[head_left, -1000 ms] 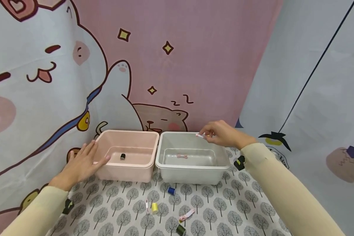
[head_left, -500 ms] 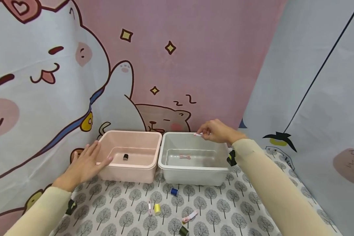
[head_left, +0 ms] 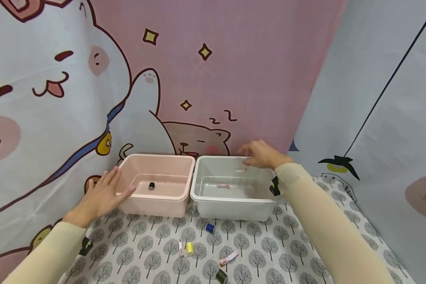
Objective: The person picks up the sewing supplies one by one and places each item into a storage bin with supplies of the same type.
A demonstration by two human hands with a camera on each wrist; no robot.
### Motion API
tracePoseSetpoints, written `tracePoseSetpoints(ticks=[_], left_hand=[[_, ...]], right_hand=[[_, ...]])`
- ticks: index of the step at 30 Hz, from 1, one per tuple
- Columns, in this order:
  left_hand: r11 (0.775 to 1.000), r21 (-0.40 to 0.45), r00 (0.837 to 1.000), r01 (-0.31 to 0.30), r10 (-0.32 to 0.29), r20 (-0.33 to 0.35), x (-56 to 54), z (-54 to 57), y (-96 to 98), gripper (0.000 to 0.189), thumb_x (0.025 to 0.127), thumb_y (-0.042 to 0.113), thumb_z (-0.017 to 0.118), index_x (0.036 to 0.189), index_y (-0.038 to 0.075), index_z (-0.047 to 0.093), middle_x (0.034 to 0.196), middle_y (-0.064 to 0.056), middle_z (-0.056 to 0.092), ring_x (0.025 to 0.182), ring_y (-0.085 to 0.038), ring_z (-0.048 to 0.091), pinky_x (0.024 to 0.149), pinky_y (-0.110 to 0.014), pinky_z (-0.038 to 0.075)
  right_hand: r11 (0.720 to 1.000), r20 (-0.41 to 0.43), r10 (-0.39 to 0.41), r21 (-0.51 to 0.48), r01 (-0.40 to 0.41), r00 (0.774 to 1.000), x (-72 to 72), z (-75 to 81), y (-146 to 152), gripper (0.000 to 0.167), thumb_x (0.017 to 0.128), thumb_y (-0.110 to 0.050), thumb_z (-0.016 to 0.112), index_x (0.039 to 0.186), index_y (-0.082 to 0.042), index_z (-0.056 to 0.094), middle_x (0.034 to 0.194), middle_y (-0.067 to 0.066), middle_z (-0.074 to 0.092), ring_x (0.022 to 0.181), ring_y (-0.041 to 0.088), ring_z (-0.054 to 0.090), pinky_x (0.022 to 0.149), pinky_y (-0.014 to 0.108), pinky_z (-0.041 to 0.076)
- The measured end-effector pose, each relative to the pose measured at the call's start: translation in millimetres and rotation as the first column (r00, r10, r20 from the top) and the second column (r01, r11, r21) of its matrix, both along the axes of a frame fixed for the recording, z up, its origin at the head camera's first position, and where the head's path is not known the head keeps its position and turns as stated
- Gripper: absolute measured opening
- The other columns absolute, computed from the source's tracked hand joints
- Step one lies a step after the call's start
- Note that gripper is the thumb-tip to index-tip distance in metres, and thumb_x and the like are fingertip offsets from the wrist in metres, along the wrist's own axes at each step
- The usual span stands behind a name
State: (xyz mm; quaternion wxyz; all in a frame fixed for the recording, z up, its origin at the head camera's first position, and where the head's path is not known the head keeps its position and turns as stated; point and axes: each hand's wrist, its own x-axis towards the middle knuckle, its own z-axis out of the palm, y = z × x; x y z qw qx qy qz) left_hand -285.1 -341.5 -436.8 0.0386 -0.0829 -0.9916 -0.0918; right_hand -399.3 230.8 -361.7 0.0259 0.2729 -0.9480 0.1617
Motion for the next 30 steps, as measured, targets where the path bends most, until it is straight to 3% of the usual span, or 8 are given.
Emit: tracePoseSetpoints(ticks=[5,25,30], left_hand=[[1.0,0.004,1.0,0.001,-0.001,-0.008,-1.1,1.0,-1.7,0.11,0.117,0.078,0.041,0.184,-0.006,0.015,0.192,-0.035,0.011,0.173,-0.071,0.016,0.13,-0.098,0.008],[1.0,0.004,1.0,0.002,-0.002,-0.019,-0.7,-1.2,-1.8,0.111,0.116,0.079,0.041,0.184,-0.005,0.017,0.192,-0.035,0.013,0.174,-0.069,0.018,0.131,-0.097,0.01],[1.0,0.009,1.0,0.002,-0.001,-0.021,-0.6,-0.4,-1.9,0.111,0.116,0.079,0.041,0.183,-0.006,0.018,0.192,-0.035,0.014,0.174,-0.069,0.018,0.131,-0.097,0.01]], right_hand=[[0.998,-0.03,-0.059,0.021,0.059,0.998,4.9,7.4,-3,0.043,0.103,-0.017,0.086,0.145,-0.009,0.081,0.139,0.023,0.081,0.133,0.046,0.077,0.114,0.063,0.063],[1.0,-0.119,-0.014,-0.001,0.014,0.993,46.2,9.6,5,0.043,0.109,-0.023,0.079,0.15,-0.011,0.078,0.151,0.019,0.075,0.142,0.048,0.072,0.118,0.071,0.059],[1.0,-0.119,-0.006,-0.028,0.003,0.993,59.5,8.6,4,0.042,0.109,-0.022,0.08,0.151,-0.013,0.078,0.149,0.018,0.076,0.138,0.044,0.075,0.117,0.067,0.062]])
